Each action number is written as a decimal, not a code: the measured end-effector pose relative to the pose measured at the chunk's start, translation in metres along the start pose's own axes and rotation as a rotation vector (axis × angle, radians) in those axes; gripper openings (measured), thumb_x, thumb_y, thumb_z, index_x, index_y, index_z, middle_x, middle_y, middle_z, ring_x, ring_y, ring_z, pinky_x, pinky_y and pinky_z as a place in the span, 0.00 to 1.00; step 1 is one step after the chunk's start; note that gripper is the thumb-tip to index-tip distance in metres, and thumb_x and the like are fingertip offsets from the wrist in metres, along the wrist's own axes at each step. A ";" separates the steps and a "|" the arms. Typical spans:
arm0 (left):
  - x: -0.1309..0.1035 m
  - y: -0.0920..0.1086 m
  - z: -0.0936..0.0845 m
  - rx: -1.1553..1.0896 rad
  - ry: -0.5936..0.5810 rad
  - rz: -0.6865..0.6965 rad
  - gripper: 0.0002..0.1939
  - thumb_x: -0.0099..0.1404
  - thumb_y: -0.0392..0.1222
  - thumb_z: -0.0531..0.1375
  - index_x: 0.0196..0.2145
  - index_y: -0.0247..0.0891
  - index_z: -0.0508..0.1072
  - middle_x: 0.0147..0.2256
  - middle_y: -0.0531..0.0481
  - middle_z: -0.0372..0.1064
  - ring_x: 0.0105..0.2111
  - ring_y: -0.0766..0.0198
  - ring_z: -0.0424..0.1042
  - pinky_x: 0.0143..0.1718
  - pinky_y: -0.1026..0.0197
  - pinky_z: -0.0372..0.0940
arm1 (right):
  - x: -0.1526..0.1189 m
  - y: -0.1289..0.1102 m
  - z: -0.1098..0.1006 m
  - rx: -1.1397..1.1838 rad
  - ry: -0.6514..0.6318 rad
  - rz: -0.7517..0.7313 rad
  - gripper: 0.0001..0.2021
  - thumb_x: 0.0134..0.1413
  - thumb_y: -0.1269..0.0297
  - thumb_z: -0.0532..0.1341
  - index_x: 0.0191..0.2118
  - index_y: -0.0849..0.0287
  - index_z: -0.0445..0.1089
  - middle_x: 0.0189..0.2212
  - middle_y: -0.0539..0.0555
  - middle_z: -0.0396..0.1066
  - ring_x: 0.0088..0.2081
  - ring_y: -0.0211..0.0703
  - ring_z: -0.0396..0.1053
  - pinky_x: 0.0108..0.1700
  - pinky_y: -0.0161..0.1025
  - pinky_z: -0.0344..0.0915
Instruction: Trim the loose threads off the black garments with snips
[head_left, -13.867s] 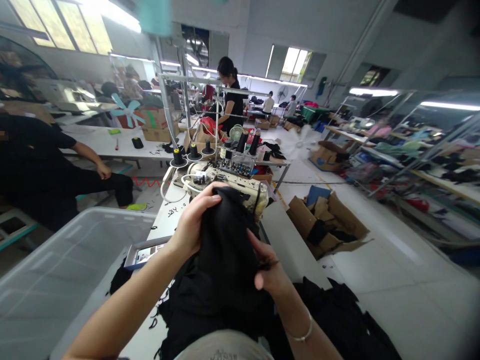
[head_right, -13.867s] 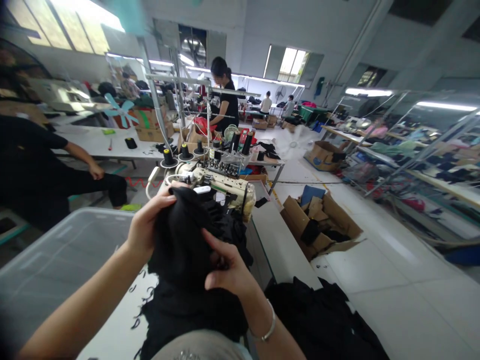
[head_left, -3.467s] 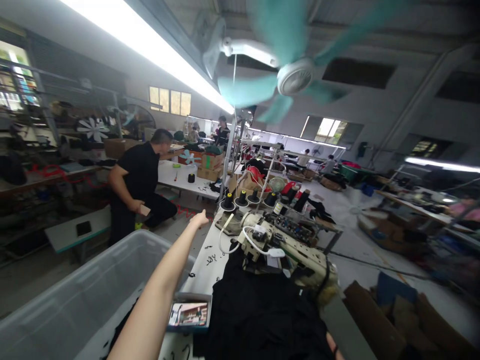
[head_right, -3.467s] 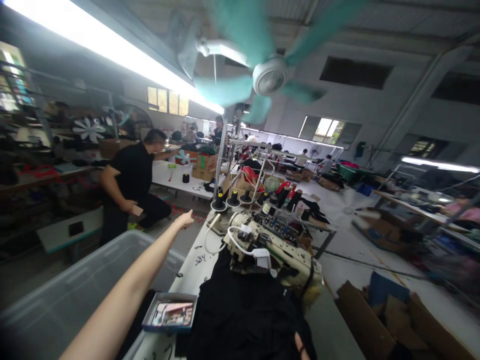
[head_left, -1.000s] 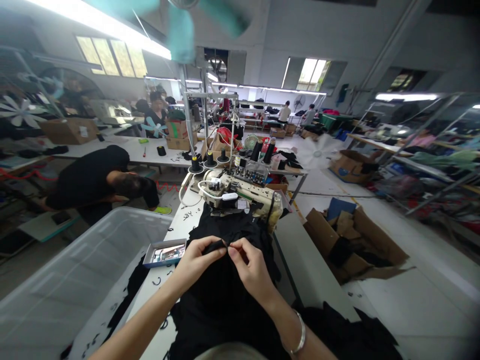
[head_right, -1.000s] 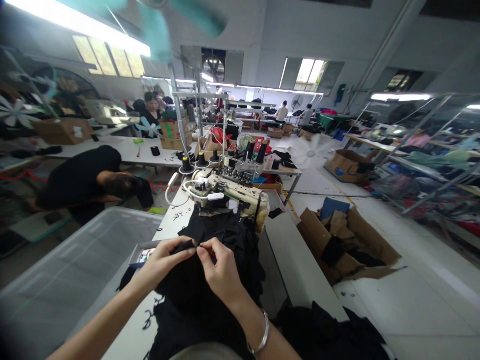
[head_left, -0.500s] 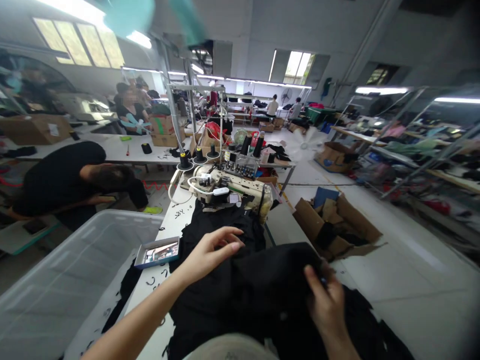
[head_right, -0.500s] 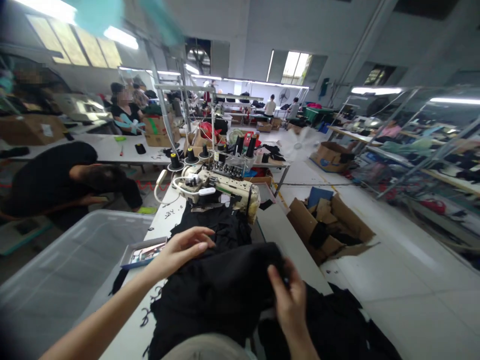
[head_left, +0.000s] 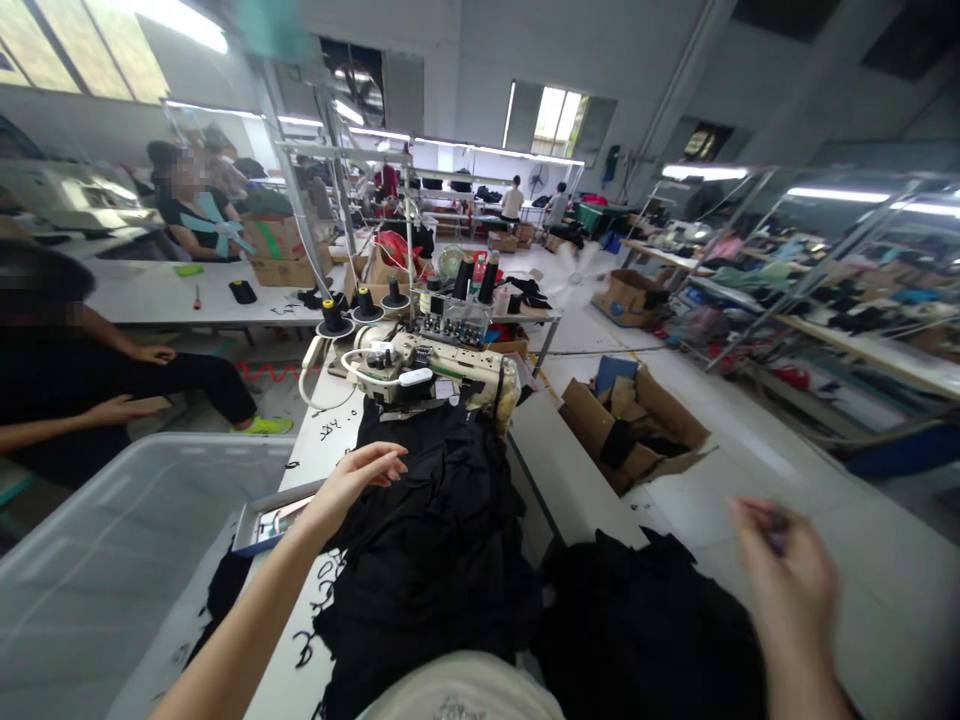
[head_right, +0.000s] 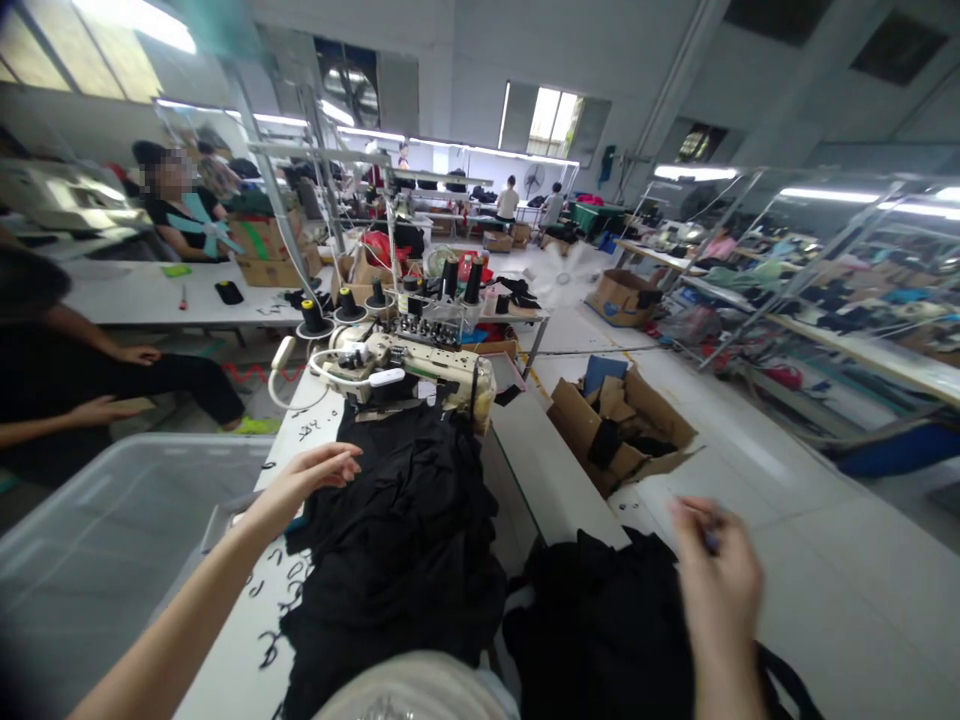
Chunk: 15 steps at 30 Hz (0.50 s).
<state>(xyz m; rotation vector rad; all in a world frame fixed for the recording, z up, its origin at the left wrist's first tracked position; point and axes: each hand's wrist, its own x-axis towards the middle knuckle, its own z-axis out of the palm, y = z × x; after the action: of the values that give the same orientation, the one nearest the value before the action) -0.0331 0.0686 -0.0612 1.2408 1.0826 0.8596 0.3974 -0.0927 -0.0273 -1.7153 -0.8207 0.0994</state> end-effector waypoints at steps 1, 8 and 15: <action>-0.001 -0.001 0.001 -0.006 -0.002 -0.004 0.16 0.56 0.50 0.60 0.37 0.36 0.74 0.30 0.47 0.72 0.30 0.63 0.70 0.33 0.64 0.64 | -0.005 -0.001 0.031 -0.075 -0.170 -0.051 0.10 0.51 0.54 0.59 0.34 0.54 0.66 0.32 0.59 0.68 0.32 0.43 0.67 0.32 0.42 0.59; 0.030 -0.011 0.017 0.138 -0.053 0.041 0.16 0.56 0.49 0.59 0.37 0.35 0.75 0.34 0.45 0.74 0.35 0.58 0.71 0.36 0.60 0.64 | -0.080 0.019 0.223 -0.117 -0.753 -0.182 0.08 0.41 0.64 0.66 0.29 0.61 0.70 0.17 0.48 0.67 0.21 0.41 0.66 0.26 0.35 0.60; 0.083 -0.016 0.049 0.220 -0.096 0.172 0.24 0.33 0.37 0.70 0.34 0.37 0.75 0.38 0.48 0.73 0.45 0.53 0.66 0.47 0.57 0.58 | -0.060 -0.018 0.246 0.072 -0.898 -0.411 0.06 0.45 0.76 0.60 0.30 0.59 0.71 0.28 0.50 0.71 0.32 0.39 0.68 0.36 0.34 0.62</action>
<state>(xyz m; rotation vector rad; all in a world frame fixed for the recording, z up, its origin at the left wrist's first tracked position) 0.0369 0.1295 -0.0911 1.5617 1.0235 0.8167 0.2284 0.0774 -0.1113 -1.3659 -1.7824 0.6375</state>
